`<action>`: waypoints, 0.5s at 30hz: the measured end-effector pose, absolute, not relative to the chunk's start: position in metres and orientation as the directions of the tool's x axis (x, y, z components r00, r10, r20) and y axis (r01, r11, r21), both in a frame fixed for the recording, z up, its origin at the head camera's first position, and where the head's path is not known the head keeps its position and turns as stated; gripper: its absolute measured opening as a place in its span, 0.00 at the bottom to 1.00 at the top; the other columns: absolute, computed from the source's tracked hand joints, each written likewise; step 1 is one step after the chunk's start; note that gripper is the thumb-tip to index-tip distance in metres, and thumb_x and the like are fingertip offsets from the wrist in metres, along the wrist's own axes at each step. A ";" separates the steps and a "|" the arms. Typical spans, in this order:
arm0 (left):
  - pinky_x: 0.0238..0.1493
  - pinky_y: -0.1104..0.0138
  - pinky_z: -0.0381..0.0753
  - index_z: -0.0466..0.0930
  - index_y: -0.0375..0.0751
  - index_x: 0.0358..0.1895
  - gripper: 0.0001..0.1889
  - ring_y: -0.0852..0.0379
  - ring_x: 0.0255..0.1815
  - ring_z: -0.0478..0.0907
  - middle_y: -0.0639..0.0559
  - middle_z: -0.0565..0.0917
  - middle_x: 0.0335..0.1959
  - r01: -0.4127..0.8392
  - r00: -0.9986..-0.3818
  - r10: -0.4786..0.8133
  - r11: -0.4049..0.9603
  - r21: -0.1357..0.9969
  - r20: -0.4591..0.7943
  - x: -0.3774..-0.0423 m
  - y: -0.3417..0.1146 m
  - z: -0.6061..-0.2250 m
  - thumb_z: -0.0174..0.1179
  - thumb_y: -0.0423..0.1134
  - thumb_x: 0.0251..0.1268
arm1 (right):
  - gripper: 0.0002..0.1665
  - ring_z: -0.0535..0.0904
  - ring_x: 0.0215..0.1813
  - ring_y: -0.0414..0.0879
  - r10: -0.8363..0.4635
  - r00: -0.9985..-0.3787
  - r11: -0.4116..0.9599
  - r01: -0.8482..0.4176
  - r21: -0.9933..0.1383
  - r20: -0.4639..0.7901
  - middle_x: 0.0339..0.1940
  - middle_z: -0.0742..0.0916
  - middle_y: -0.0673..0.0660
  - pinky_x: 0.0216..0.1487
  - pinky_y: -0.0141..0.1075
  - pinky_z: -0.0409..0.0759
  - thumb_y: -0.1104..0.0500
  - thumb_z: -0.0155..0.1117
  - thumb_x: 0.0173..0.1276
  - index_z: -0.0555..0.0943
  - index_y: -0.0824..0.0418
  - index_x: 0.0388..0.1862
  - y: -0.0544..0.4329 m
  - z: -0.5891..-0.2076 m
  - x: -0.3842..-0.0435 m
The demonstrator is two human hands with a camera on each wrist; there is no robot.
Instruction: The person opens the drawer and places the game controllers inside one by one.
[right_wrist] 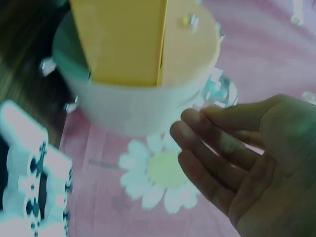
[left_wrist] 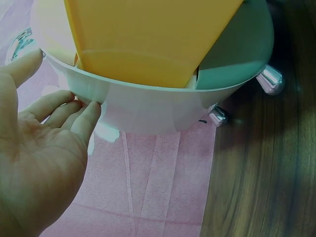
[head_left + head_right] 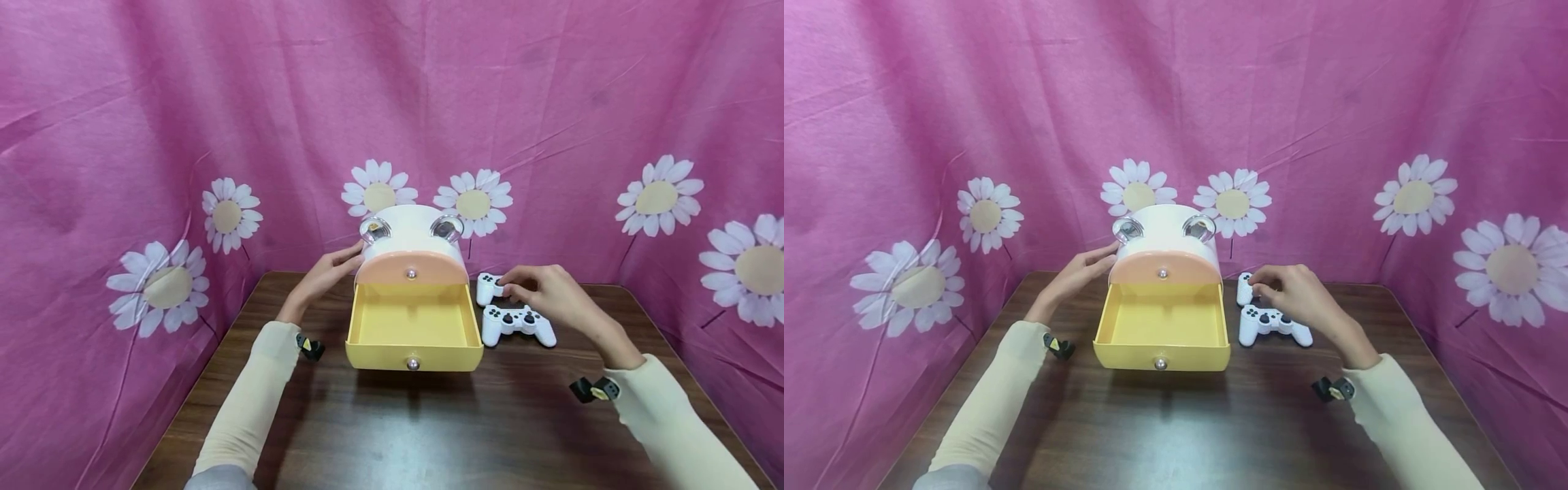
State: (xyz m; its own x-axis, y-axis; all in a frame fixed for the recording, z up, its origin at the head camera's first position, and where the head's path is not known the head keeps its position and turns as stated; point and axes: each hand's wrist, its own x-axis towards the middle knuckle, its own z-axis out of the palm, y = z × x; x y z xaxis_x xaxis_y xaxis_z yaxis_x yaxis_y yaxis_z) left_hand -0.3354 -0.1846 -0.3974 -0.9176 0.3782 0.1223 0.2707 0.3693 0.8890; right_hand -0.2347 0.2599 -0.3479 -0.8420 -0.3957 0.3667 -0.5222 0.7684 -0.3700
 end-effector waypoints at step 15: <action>0.87 0.49 0.58 0.67 0.59 0.82 0.32 0.52 0.87 0.58 0.60 0.67 0.83 0.254 -0.921 0.373 0.348 0.902 0.116 -0.338 -0.183 -0.398 0.58 0.59 0.81 | 0.10 0.90 0.49 0.54 -0.471 -0.865 0.792 -0.500 -0.350 0.173 0.46 0.94 0.56 0.50 0.48 0.87 0.65 0.73 0.70 0.92 0.60 0.49 0.297 -0.362 -0.279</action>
State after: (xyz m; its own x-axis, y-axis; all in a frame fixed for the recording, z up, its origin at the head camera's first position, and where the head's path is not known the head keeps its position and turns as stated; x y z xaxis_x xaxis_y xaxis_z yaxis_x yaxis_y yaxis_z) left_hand -0.3377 -0.1833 -0.3977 -0.9205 0.3732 0.1156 0.2545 0.3483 0.9022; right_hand -0.2788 0.2968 -0.3624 -0.8653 -0.4705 0.1728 -0.5005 0.7919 -0.3499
